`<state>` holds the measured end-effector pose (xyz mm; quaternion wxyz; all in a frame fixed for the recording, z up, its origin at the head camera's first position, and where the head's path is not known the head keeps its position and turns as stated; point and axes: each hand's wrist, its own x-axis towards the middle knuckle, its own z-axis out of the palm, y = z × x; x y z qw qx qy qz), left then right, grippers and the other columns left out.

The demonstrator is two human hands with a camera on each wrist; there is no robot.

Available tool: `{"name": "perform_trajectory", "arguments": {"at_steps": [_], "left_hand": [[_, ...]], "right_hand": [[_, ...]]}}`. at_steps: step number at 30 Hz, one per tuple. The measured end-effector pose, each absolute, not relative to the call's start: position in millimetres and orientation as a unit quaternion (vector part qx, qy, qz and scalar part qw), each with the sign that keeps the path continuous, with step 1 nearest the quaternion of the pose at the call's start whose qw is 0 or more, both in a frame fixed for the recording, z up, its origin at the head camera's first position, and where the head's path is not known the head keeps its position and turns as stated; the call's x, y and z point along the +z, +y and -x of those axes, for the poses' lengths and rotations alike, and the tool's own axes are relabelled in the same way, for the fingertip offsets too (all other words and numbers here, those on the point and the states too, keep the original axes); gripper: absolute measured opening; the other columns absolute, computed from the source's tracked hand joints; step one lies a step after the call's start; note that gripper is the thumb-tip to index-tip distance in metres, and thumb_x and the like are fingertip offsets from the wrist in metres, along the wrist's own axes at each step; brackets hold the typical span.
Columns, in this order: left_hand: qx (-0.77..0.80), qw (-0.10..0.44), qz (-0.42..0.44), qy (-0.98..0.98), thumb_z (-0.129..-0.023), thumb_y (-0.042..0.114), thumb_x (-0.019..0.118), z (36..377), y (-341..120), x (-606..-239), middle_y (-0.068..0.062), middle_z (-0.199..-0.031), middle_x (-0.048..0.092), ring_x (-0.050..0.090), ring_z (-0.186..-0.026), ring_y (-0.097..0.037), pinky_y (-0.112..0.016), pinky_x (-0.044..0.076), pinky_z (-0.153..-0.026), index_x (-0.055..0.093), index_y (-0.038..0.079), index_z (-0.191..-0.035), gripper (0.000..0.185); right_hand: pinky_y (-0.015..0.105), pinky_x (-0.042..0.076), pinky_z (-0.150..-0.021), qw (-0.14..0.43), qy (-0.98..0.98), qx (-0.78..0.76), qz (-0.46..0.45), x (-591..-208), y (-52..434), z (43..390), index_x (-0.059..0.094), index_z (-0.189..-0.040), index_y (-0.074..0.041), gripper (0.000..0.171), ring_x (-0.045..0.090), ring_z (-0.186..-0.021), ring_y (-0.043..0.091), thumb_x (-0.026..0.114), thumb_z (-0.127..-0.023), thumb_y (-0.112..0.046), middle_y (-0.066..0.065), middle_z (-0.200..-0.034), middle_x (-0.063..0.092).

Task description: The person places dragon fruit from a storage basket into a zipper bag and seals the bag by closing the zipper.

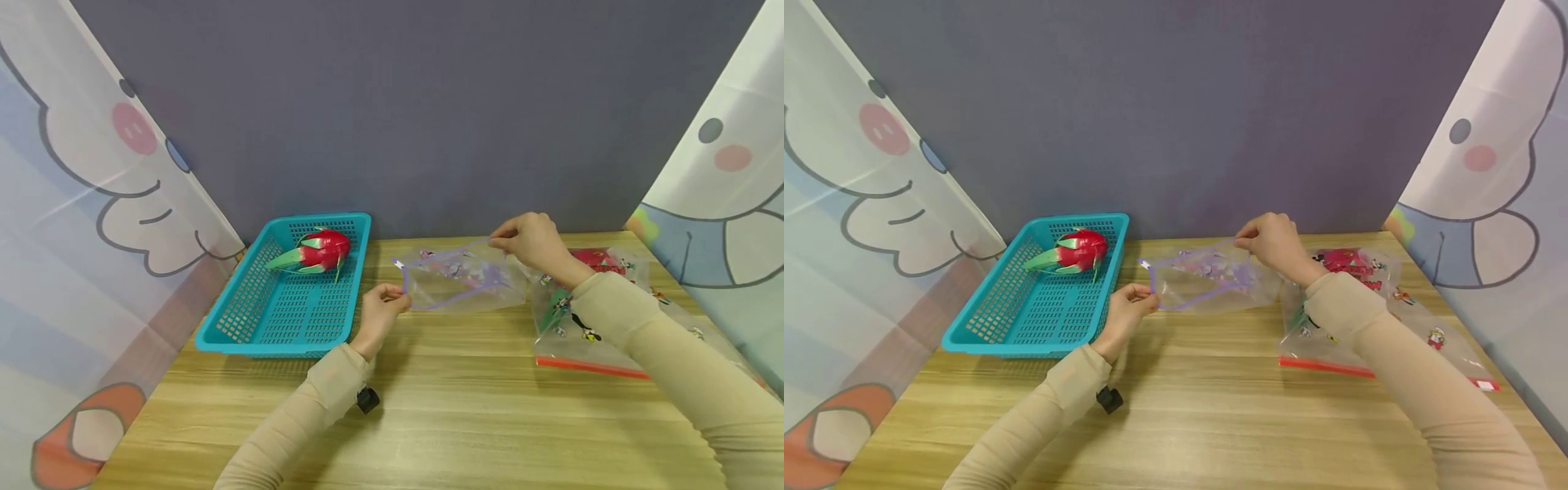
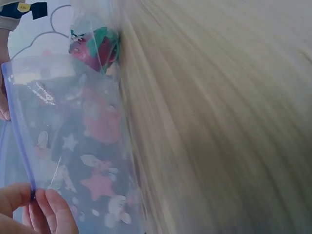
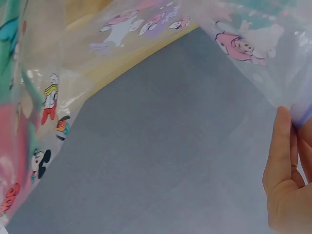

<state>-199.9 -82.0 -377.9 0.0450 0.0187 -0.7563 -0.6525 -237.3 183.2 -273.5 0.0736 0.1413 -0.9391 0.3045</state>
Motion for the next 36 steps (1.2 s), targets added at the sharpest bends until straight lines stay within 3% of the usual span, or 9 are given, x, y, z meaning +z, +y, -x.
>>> {"name": "perform_trajectory", "arguments": {"at_steps": [5, 11, 17, 23, 25, 29, 36], "left_hand": [[-0.659, 0.033, -0.016, -0.752, -0.080, 0.010, 0.067, 201.2, -79.2, -371.0, -0.006, -0.085, 0.059, 0.062, -0.071, -0.011, -0.028, 0.055, -0.072, 0.062, -0.001, -0.094, 0.018], [-0.638, -0.007, 0.003, -0.770, -0.082, 0.019, 0.067, 200.5, -80.2, -365.9, -0.008, -0.093, 0.062, 0.061, -0.080, -0.014, -0.042, 0.051, -0.084, 0.062, 0.001, -0.102, 0.027], [-0.583, -0.072, 0.045, -0.808, -0.084, 0.017, 0.065, 185.0, -90.4, -358.8, -0.014, -0.112, 0.061, 0.057, -0.101, -0.022, -0.036, 0.048, -0.086, 0.059, 0.001, -0.113, 0.034], [-0.494, -0.105, 0.117, -0.855, -0.084, 0.015, 0.063, 166.9, -107.2, -352.1, -0.012, -0.114, 0.061, 0.057, -0.103, -0.023, -0.033, 0.049, -0.085, 0.060, 0.006, -0.113, 0.030], [-0.447, -0.091, 0.171, -0.873, -0.084, 0.015, 0.064, 158.6, -115.7, -340.9, -0.009, -0.114, 0.062, 0.057, -0.105, -0.023, -0.035, 0.048, -0.086, 0.061, 0.008, -0.113, 0.030], [-0.369, 0.001, 0.264, -0.891, -0.084, 0.015, 0.066, 147.4, -139.0, -307.8, -0.001, -0.111, 0.063, 0.059, -0.105, -0.020, -0.037, 0.048, -0.090, 0.063, 0.011, -0.111, 0.028], [-0.281, 0.143, 0.319, -0.894, -0.083, 0.012, 0.068, 162.1, -184.9, -263.6, -0.001, -0.106, 0.064, 0.059, -0.097, -0.015, -0.037, 0.050, -0.084, 0.064, 0.011, -0.107, 0.025]], "right_hand": [[0.028, 0.043, -0.052, 0.083, -0.940, 0.286, -0.164, -273.0, 175.1, 234.2, 0.073, -0.094, -0.006, 0.020, 0.060, -0.061, 0.016, 0.065, -0.086, -0.022, 0.013, -0.086, 0.071], [0.032, 0.047, -0.058, 0.089, -0.941, 0.277, -0.171, -275.0, 173.3, 232.4, 0.074, -0.091, -0.006, 0.018, 0.063, -0.065, 0.020, 0.065, -0.085, -0.020, 0.013, -0.085, 0.071], [0.037, 0.048, -0.062, 0.086, -0.942, 0.274, -0.176, -281.7, 175.0, 231.2, 0.073, -0.090, -0.005, 0.016, 0.063, -0.066, 0.020, 0.065, -0.085, -0.018, 0.012, -0.084, 0.071], [0.034, 0.048, -0.060, 0.082, -0.940, 0.285, -0.168, -284.4, 175.7, 230.0, 0.073, -0.092, -0.005, 0.018, 0.063, -0.067, 0.022, 0.065, -0.086, -0.019, 0.013, -0.085, 0.071], [0.033, 0.048, -0.058, 0.088, -0.940, 0.285, -0.167, -285.4, 176.3, 229.7, 0.073, -0.090, -0.005, 0.017, 0.063, -0.066, 0.022, 0.065, -0.085, -0.019, 0.013, -0.084, 0.071], [0.031, 0.047, -0.055, 0.100, -0.939, 0.284, -0.166, -286.6, 177.9, 229.5, 0.074, -0.089, -0.005, 0.017, 0.063, -0.064, 0.021, 0.066, -0.084, -0.019, 0.014, -0.082, 0.071], [0.029, 0.045, -0.054, 0.105, -0.940, 0.284, -0.157, -283.7, 179.6, 230.2, 0.074, -0.089, -0.006, 0.018, 0.063, -0.063, 0.019, 0.067, -0.084, -0.021, 0.013, -0.083, 0.071]]}}
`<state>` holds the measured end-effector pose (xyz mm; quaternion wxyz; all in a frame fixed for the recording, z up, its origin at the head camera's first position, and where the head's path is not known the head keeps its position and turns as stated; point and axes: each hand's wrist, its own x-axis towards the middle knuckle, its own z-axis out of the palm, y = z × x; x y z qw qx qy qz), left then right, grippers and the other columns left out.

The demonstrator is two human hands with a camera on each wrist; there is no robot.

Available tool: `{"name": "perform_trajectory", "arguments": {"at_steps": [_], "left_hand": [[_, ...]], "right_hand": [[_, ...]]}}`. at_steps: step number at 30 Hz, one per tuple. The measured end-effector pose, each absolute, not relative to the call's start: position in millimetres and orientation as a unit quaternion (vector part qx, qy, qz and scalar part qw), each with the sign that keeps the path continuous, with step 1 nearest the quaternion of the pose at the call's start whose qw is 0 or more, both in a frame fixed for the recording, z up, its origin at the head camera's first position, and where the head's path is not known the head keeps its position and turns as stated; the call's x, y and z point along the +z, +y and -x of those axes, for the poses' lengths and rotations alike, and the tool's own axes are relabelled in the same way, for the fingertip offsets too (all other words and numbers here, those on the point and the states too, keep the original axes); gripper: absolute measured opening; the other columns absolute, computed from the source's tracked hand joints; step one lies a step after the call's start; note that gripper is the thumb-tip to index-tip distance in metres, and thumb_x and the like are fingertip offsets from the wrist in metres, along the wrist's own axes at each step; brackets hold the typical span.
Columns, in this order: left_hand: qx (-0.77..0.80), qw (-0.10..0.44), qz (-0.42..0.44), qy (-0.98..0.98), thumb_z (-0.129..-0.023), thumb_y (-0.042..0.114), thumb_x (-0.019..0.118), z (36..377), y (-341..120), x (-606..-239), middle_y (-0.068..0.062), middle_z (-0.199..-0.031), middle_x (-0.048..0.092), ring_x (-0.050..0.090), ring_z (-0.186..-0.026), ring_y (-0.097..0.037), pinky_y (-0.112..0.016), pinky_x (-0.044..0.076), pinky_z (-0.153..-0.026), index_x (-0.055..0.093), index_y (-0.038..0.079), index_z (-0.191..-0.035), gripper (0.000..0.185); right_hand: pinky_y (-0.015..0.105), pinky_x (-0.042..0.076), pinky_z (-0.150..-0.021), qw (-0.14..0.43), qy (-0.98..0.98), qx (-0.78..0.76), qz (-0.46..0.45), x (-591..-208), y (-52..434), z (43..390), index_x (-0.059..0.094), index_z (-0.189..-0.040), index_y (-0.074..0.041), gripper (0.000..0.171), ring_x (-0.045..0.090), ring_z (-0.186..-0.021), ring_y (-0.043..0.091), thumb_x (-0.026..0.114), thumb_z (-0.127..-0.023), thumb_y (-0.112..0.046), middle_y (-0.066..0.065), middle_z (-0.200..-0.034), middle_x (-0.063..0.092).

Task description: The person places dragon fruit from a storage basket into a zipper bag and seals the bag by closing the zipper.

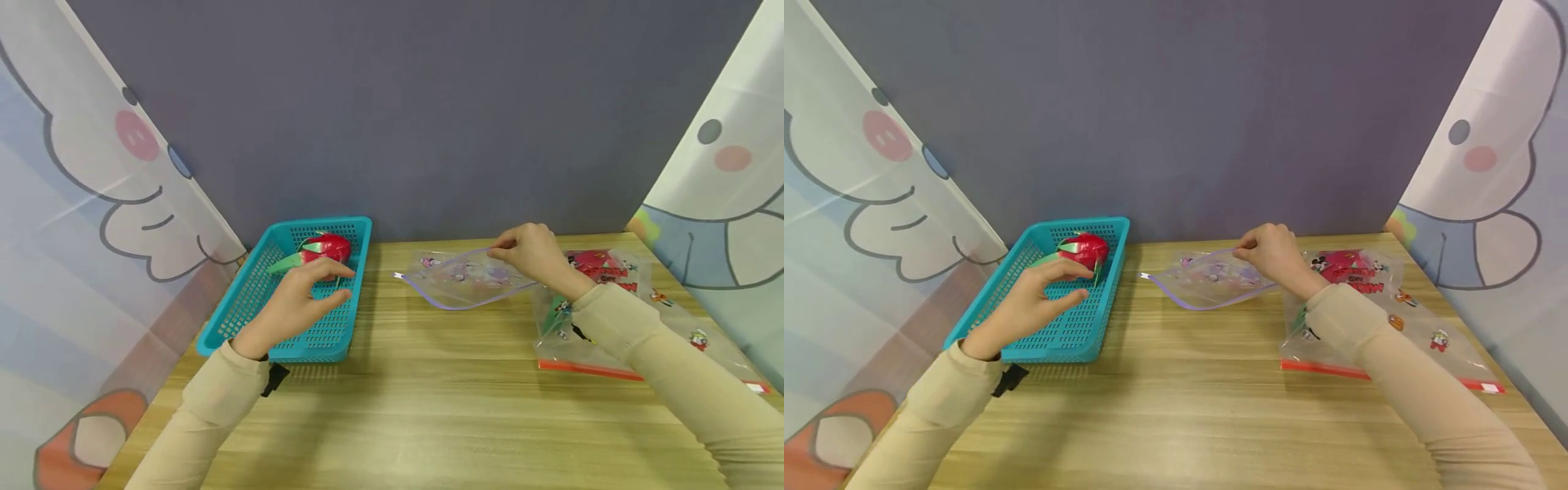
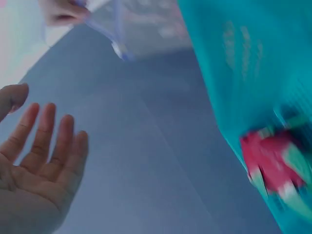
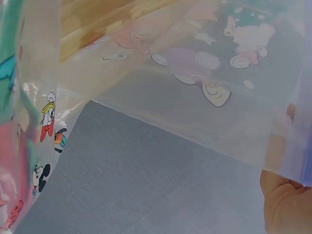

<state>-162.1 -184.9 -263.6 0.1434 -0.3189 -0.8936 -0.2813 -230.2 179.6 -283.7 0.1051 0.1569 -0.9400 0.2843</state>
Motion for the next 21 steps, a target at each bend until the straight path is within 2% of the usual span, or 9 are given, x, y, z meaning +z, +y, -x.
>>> {"name": "perform_trajectory", "arguments": {"at_steps": [4, 7, 16, 21], "left_hand": [[-0.237, 0.190, 0.322, -0.896, -0.082, 0.010, 0.068, 189.9, -210.0, -260.3, -0.005, -0.105, 0.065, 0.059, -0.095, -0.020, -0.040, 0.050, -0.081, 0.065, 0.007, -0.105, 0.023], [-0.218, 0.186, 0.297, -0.911, -0.083, 0.012, 0.067, 216.7, -229.4, -264.9, -0.008, -0.109, 0.063, 0.057, -0.100, -0.025, -0.044, 0.049, -0.083, 0.063, 0.006, -0.108, 0.025], [-0.220, 0.048, 0.153, -0.962, -0.087, 0.033, 0.062, 287.7, -278.0, -292.9, -0.016, -0.135, 0.045, 0.041, -0.122, -0.037, -0.055, 0.039, -0.095, 0.050, 0.006, -0.130, 0.052], [-0.217, 0.006, 0.103, -0.971, -0.085, 0.039, 0.062, 309.1, -291.9, -313.9, -0.020, -0.141, 0.035, 0.033, -0.127, -0.041, -0.060, 0.035, -0.096, 0.041, 0.006, -0.136, 0.065]], "right_hand": [[0.030, 0.046, -0.055, 0.109, -0.941, 0.281, -0.155, -282.1, 177.7, 229.8, 0.074, -0.088, -0.006, 0.018, 0.063, -0.063, 0.019, 0.066, -0.084, -0.021, 0.013, -0.083, 0.071], [0.029, 0.045, -0.054, 0.105, -0.942, 0.279, -0.154, -281.1, 177.4, 229.2, 0.074, -0.089, -0.006, 0.018, 0.062, -0.062, 0.019, 0.066, -0.085, -0.021, 0.014, -0.083, 0.071], [0.028, 0.046, -0.053, 0.095, -0.943, 0.281, -0.153, -278.6, 175.5, 230.1, 0.073, -0.090, -0.005, 0.018, 0.062, -0.061, 0.019, 0.065, -0.085, -0.020, 0.014, -0.084, 0.071], [0.028, 0.046, -0.053, 0.086, -0.943, 0.281, -0.153, -280.9, 171.7, 229.8, 0.073, -0.090, -0.006, 0.018, 0.062, -0.062, 0.017, 0.065, -0.086, -0.021, 0.013, -0.084, 0.071]]}}
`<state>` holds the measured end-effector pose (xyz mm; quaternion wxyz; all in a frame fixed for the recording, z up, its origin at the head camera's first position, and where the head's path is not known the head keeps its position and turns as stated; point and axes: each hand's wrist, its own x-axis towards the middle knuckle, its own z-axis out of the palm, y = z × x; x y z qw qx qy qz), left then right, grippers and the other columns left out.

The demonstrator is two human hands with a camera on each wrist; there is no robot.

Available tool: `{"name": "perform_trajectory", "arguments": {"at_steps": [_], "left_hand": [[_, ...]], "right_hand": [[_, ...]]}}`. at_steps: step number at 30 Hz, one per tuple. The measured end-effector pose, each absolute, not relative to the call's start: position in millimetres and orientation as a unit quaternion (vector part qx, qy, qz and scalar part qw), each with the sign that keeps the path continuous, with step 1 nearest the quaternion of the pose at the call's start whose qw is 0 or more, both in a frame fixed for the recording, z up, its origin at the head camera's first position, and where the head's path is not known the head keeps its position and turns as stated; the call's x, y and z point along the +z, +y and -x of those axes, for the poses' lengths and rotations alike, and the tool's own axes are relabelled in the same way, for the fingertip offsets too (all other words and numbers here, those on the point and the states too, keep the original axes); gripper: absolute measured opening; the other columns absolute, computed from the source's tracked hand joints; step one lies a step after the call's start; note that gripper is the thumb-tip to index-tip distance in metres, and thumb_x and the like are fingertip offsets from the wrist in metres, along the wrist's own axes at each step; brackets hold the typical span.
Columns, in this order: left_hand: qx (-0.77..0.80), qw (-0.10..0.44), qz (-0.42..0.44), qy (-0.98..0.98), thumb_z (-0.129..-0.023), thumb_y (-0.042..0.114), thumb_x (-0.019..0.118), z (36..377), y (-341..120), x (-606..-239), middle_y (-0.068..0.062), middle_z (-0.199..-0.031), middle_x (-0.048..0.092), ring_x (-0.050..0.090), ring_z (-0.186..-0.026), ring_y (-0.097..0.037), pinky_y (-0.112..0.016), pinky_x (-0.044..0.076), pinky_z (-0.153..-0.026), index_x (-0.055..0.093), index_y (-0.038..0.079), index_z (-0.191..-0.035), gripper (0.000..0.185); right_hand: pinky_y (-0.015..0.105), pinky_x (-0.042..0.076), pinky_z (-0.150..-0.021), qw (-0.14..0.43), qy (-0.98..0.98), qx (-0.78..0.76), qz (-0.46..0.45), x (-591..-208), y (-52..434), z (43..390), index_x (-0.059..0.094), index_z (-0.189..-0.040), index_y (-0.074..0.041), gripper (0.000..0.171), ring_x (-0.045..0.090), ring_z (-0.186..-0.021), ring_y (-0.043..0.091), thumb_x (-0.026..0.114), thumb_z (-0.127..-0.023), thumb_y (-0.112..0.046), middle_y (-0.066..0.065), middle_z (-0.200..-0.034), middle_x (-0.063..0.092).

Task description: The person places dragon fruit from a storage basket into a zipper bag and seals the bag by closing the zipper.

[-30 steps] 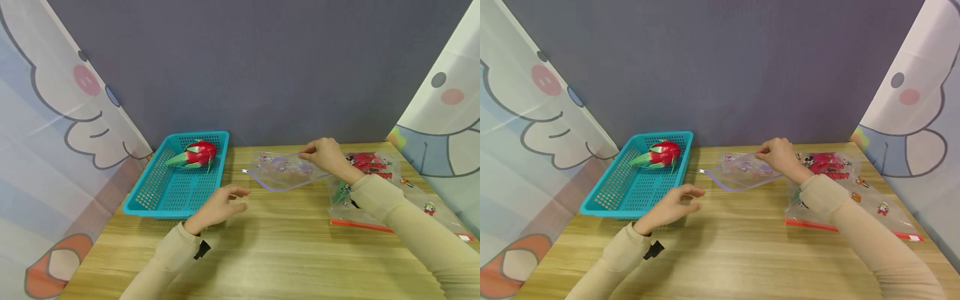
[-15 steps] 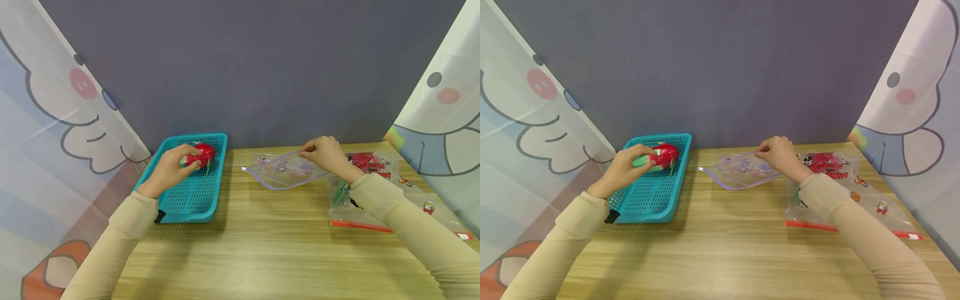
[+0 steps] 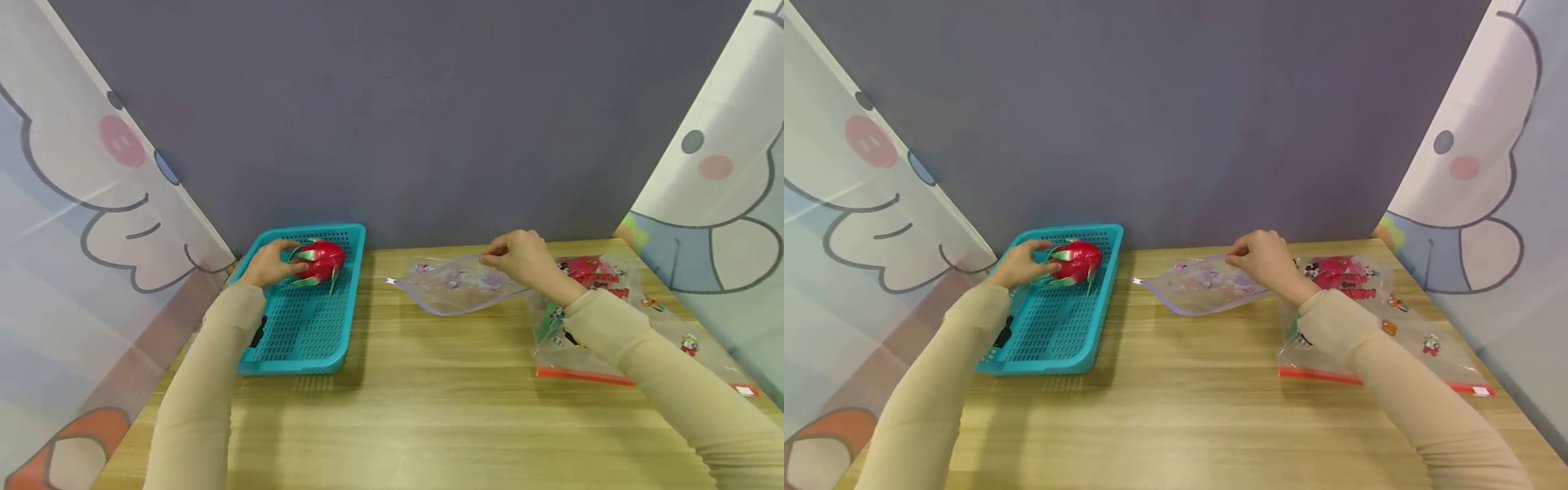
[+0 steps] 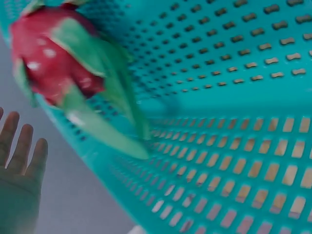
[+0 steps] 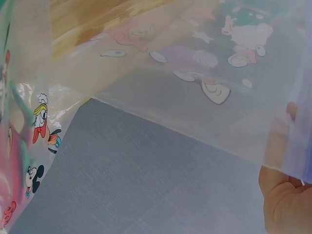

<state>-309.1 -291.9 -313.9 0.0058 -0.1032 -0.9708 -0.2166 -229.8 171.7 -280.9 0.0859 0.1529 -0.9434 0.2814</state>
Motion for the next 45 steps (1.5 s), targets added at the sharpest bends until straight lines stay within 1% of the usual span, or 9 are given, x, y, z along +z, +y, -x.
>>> {"name": "perform_trajectory", "arguments": {"at_steps": [9, 13, 19, 22, 26, 30, 33, 39, 45], "left_hand": [[-0.218, -0.024, 0.053, -0.974, -0.078, 0.048, 0.066, 326.4, -290.3, -336.1, -0.024, -0.148, 0.019, 0.020, -0.133, -0.044, -0.062, 0.028, -0.101, 0.025, 0.006, -0.144, 0.089], [-0.223, -0.038, 0.042, -0.973, -0.076, 0.052, 0.066, 331.0, -292.4, -343.0, -0.026, -0.148, 0.018, 0.022, -0.131, -0.046, -0.062, 0.030, -0.100, 0.018, 0.004, -0.146, 0.098], [-0.235, -0.056, 0.035, -0.970, -0.073, 0.050, 0.070, 339.0, -291.0, -360.2, -0.026, -0.144, 0.024, 0.032, -0.125, -0.044, -0.058, 0.040, -0.094, 0.012, 0.003, -0.146, 0.104], [-0.226, -0.050, 0.036, -0.972, -0.071, 0.048, 0.072, 339.3, -287.7, -363.3, -0.026, -0.142, 0.027, 0.035, -0.123, -0.043, -0.058, 0.042, -0.091, 0.012, 0.004, -0.146, 0.106], [-0.216, -0.037, 0.046, -0.975, -0.066, 0.049, 0.075, 340.3, -288.9, -366.2, -0.025, -0.141, 0.031, 0.037, -0.121, -0.043, -0.058, 0.043, -0.089, 0.015, 0.005, -0.145, 0.108], [-0.201, -0.022, 0.050, -0.978, -0.060, 0.056, 0.076, 341.0, -293.2, -374.2, -0.024, -0.139, 0.034, 0.039, -0.119, -0.043, -0.059, 0.043, -0.088, 0.019, 0.005, -0.144, 0.114], [-0.186, -0.009, 0.043, -0.982, -0.058, 0.062, 0.074, 340.4, -294.7, -378.7, -0.023, -0.136, 0.038, 0.042, -0.116, -0.042, -0.058, 0.044, -0.086, 0.022, 0.007, -0.143, 0.115], [-0.169, 0.021, 0.030, -0.985, -0.060, 0.060, 0.071, 338.4, -292.1, -377.2, -0.024, -0.131, 0.044, 0.047, -0.110, -0.042, -0.058, 0.046, -0.083, 0.027, 0.007, -0.141, 0.106], [-0.153, 0.029, 0.023, -0.987, -0.062, 0.056, 0.072, 331.4, -293.1, -372.4, -0.023, -0.129, 0.046, 0.047, -0.109, -0.040, -0.057, 0.045, -0.083, 0.028, 0.006, -0.140, 0.102]], "right_hand": [[0.028, 0.046, -0.053, 0.095, -0.941, 0.285, -0.155, -286.4, 172.0, 227.4, 0.074, -0.089, -0.007, 0.016, 0.063, -0.063, 0.018, 0.066, -0.085, -0.020, 0.011, -0.082, 0.071], [0.028, 0.047, -0.053, 0.091, -0.938, 0.292, -0.160, -287.8, 169.3, 225.8, 0.074, -0.089, -0.007, 0.016, 0.063, -0.064, 0.020, 0.066, -0.085, -0.021, 0.010, -0.081, 0.071], [0.027, 0.047, -0.053, 0.084, -0.940, 0.294, -0.154, -285.9, 169.5, 221.9, 0.073, -0.090, -0.007, 0.016, 0.064, -0.065, 0.021, 0.065, -0.085, -0.020, 0.010, -0.082, 0.071], [0.027, 0.047, -0.053, 0.083, -0.940, 0.292, -0.153, -283.9, 170.4, 220.8, 0.073, -0.091, -0.007, 0.016, 0.064, -0.067, 0.023, 0.065, -0.085, -0.020, 0.010, -0.082, 0.071], [0.027, 0.047, -0.054, 0.089, -0.940, 0.288, -0.156, -283.7, 169.9, 221.5, 0.074, -0.089, -0.007, 0.015, 0.064, -0.064, 0.020, 0.066, -0.085, -0.020, 0.010, -0.082, 0.071], [0.027, 0.047, -0.054, 0.092, -0.940, 0.288, -0.158, -285.3, 168.3, 222.0, 0.074, -0.088, -0.008, 0.015, 0.063, -0.062, 0.016, 0.067, -0.084, -0.020, 0.009, -0.080, 0.071], [0.027, 0.046, -0.053, 0.092, -0.940, 0.288, -0.156, -285.9, 167.8, 221.7, 0.074, -0.087, -0.008, 0.015, 0.062, -0.061, 0.015, 0.067, -0.084, -0.021, 0.008, -0.079, 0.071], [0.027, 0.047, -0.053, 0.091, -0.940, 0.290, -0.157, -285.0, 168.4, 220.1, 0.074, -0.088, -0.008, 0.015, 0.064, -0.064, 0.019, 0.066, -0.084, -0.020, 0.009, -0.080, 0.071], [0.027, 0.047, -0.052, 0.091, -0.938, 0.293, -0.160, -286.3, 167.4, 220.2, 0.074, -0.087, -0.007, 0.015, 0.063, -0.063, 0.018, 0.066, -0.084, -0.020, 0.009, -0.079, 0.071]]}}
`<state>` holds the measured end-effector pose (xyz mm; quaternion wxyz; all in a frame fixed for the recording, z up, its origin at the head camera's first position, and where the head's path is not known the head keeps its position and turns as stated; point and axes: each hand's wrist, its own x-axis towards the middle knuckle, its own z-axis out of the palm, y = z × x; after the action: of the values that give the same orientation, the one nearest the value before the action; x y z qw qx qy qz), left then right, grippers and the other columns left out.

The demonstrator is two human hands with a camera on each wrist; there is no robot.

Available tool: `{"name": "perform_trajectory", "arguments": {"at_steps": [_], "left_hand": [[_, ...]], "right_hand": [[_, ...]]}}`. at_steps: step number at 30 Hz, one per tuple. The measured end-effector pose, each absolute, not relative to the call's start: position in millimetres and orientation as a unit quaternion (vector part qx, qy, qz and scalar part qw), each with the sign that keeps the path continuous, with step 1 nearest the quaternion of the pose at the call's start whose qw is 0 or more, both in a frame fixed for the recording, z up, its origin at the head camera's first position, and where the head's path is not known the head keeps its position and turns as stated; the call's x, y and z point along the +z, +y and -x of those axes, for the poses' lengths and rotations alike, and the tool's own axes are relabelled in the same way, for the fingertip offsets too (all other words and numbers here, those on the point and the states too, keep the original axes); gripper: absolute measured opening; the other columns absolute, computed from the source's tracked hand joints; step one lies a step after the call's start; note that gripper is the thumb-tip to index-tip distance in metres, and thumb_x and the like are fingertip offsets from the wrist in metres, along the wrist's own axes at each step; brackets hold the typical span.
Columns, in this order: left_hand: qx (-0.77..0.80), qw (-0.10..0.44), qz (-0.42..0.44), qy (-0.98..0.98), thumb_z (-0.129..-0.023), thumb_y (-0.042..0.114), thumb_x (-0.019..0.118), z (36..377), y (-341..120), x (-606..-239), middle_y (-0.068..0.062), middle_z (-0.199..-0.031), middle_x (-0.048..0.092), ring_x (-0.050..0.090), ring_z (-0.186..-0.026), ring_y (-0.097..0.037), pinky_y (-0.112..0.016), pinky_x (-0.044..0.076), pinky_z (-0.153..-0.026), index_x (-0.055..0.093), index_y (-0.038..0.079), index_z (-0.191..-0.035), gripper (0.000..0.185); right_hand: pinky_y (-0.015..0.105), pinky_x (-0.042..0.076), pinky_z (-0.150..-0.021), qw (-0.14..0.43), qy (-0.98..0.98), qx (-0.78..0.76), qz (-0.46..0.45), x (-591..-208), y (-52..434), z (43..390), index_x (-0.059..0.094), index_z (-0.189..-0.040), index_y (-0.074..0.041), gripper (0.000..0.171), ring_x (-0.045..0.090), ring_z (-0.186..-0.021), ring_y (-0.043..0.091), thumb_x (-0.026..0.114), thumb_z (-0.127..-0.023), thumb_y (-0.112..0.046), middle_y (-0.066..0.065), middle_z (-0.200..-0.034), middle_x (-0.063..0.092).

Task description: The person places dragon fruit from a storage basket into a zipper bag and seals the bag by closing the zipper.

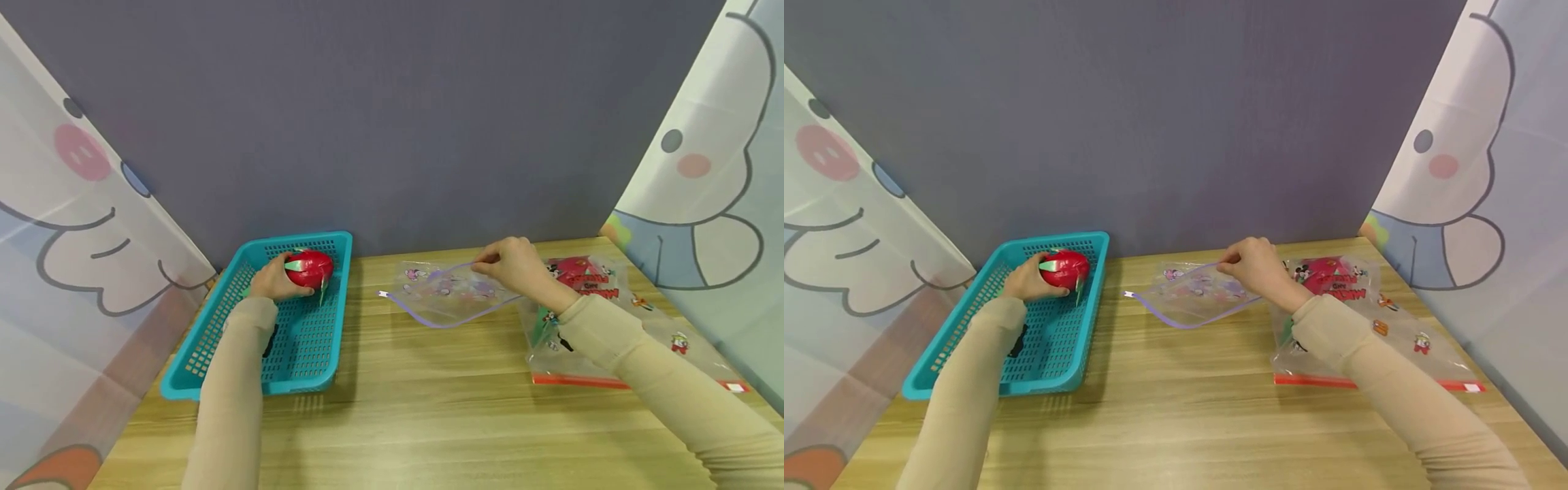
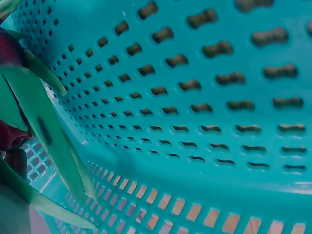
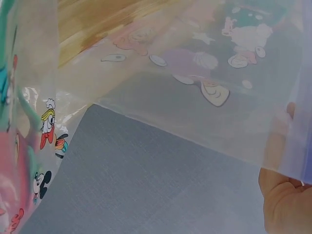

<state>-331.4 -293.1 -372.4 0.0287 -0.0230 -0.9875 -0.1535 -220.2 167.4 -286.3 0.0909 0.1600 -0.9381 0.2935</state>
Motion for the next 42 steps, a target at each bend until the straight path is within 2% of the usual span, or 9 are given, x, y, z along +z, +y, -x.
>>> {"name": "perform_trajectory", "arguments": {"at_steps": [9, 16, 22, 32, 42], "left_hand": [[-0.137, 0.063, 0.030, -0.988, -0.061, 0.050, 0.074, 322.2, -284.8, -360.2, -0.023, -0.126, 0.049, 0.050, -0.106, -0.040, -0.057, 0.045, -0.082, 0.030, 0.006, -0.138, 0.099], [-0.103, 0.077, 0.038, -0.991, -0.060, 0.051, 0.075, 315.6, -282.4, -357.3, -0.021, -0.123, 0.051, 0.054, -0.101, -0.039, -0.056, 0.048, -0.078, 0.031, 0.007, -0.137, 0.100], [-0.079, 0.085, 0.044, -0.992, -0.059, 0.050, 0.076, 308.2, -280.7, -352.5, -0.021, -0.120, 0.050, 0.055, -0.096, -0.039, -0.054, 0.049, -0.076, 0.030, 0.006, -0.136, 0.100], [-0.060, 0.105, 0.039, -0.992, -0.060, 0.051, 0.074, 296.8, -266.8, -328.8, -0.023, -0.120, 0.051, 0.054, -0.097, -0.040, -0.057, 0.048, -0.074, 0.032, 0.002, -0.134, 0.099], [-0.051, 0.142, 0.019, -0.988, -0.059, 0.045, 0.078, 270.6, -250.7, -310.5, -0.025, -0.119, 0.050, 0.053, -0.099, -0.041, -0.056, 0.049, -0.074, 0.033, -0.001, -0.132, 0.097]], "right_hand": [[0.027, 0.046, -0.052, 0.094, -0.935, 0.295, -0.171, -283.9, 166.5, 219.2, 0.074, -0.088, -0.007, 0.015, 0.064, -0.064, 0.023, 0.066, -0.085, -0.018, 0.010, -0.079, 0.071], [0.027, 0.046, -0.052, 0.090, -0.937, 0.293, -0.171, -285.3, 167.8, 219.3, 0.074, -0.089, -0.006, 0.016, 0.064, -0.063, 0.019, 0.065, -0.085, -0.019, 0.011, -0.081, 0.071], [0.027, 0.046, -0.053, 0.083, -0.937, 0.296, -0.168, -288.2, 167.5, 219.0, 0.074, -0.089, -0.006, 0.017, 0.064, -0.064, 0.020, 0.065, -0.085, -0.020, 0.011, -0.082, 0.071], [0.027, 0.046, -0.052, 0.075, -0.936, 0.301, -0.165, -291.1, 169.1, 221.7, 0.073, -0.091, -0.006, 0.018, 0.062, -0.061, 0.015, 0.065, -0.086, -0.020, 0.012, -0.084, 0.071], [0.027, 0.047, -0.053, 0.074, -0.938, 0.297, -0.164, -294.2, 171.9, 222.5, 0.073, -0.091, -0.006, 0.018, 0.063, -0.063, 0.017, 0.065, -0.086, -0.021, 0.012, -0.084, 0.071]]}}
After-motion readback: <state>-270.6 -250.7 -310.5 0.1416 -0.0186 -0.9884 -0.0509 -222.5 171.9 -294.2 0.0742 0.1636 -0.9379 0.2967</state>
